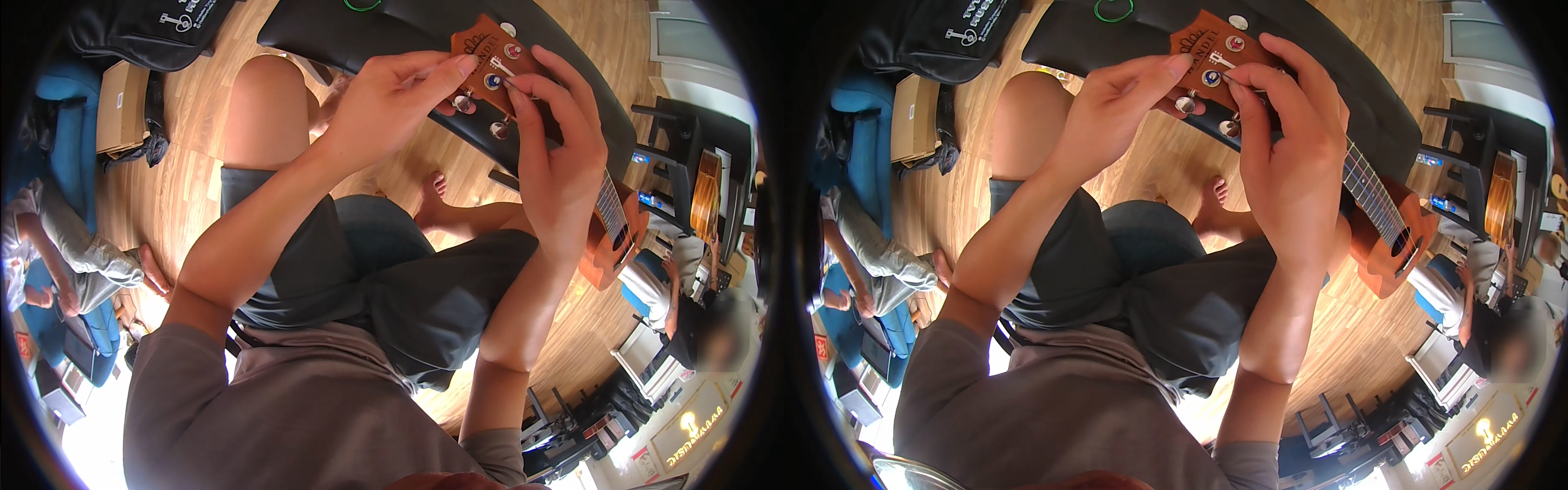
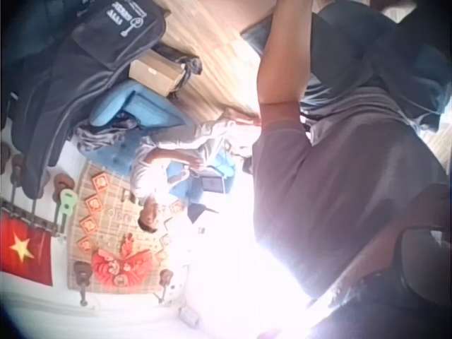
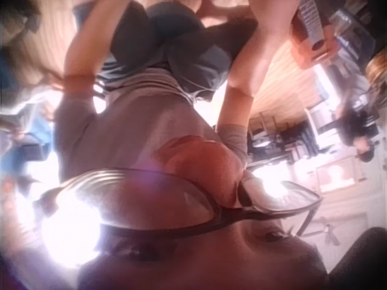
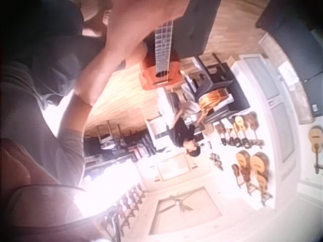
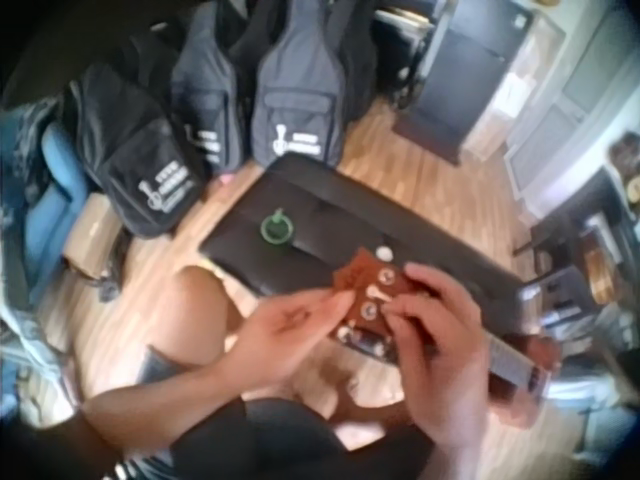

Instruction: The person sits on a bench and ties small colored rubber bands around the tuning pegs of a guitar headstock. They handle the bands one at a time, wrapping and securing them on the pegs.

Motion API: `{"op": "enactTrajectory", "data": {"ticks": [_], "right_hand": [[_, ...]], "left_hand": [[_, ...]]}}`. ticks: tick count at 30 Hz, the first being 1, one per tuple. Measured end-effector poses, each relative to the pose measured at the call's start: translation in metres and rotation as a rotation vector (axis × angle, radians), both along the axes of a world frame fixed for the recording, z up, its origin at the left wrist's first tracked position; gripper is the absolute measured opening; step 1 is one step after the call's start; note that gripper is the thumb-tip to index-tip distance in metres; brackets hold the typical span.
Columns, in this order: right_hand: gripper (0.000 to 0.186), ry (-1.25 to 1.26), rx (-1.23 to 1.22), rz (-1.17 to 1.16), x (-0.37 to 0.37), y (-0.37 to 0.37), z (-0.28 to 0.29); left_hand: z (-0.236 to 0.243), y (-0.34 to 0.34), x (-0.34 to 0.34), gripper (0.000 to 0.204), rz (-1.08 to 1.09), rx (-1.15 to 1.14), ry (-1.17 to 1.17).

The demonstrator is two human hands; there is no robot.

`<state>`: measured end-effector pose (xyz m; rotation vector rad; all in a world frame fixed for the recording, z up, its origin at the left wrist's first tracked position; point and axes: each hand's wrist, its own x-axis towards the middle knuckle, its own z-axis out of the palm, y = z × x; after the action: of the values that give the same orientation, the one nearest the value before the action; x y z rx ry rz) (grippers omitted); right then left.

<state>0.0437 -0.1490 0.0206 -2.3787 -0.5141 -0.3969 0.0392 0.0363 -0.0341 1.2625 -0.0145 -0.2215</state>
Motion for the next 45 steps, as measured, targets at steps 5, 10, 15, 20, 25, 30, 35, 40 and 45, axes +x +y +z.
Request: {"op": "enactTrajectory", "data": {"ticks": [5, 10, 15, 20, 25, 30, 35, 40, 45], "right_hand": [[0.008, -0.103, -0.037, -0.034, 0.010, 0.013, -0.013], [0.006, -0.150, -0.084, -0.069, 0.019, 0.019, -0.020], [0.006, -0.130, -0.059, -0.036, 0.020, 0.020, -0.019], [0.006, -0.060, -0.015, -0.038, 0.019, 0.020, -0.026], [0.009, 0.032, 0.001, -0.050, 0.023, 0.020, -0.034], [0.011, 0.086, -0.025, -0.044, 0.033, 0.018, -0.047], [0.010, 0.022, 0.062, -0.029, 0.042, 0.015, -0.065], [0.010, 0.045, 0.155, -0.017, 0.044, 0.020, -0.065], [0.010, 0.056, 0.141, -0.031, 0.043, 0.017, -0.066]], "left_hand": [[-0.006, 0.002, 0.007, 0.040, -0.008, -0.039, 0.037], [-0.017, 0.005, 0.016, 0.042, -0.033, -0.018, 0.090], [-0.027, 0.007, 0.021, 0.042, -0.031, -0.048, 0.156], [-0.027, 0.007, 0.023, 0.044, -0.037, -0.057, 0.185], [-0.035, 0.008, 0.029, 0.046, -0.043, -0.048, 0.242], [-0.043, 0.014, 0.035, 0.048, -0.063, 0.099, 0.262], [-0.037, 0.016, 0.042, 0.049, -0.097, 0.430, 0.266], [-0.029, 0.024, 0.044, 0.042, 0.013, 0.968, 0.023], [-0.036, 0.020, 0.043, 0.029, 0.204, 1.059, -0.315]]}}
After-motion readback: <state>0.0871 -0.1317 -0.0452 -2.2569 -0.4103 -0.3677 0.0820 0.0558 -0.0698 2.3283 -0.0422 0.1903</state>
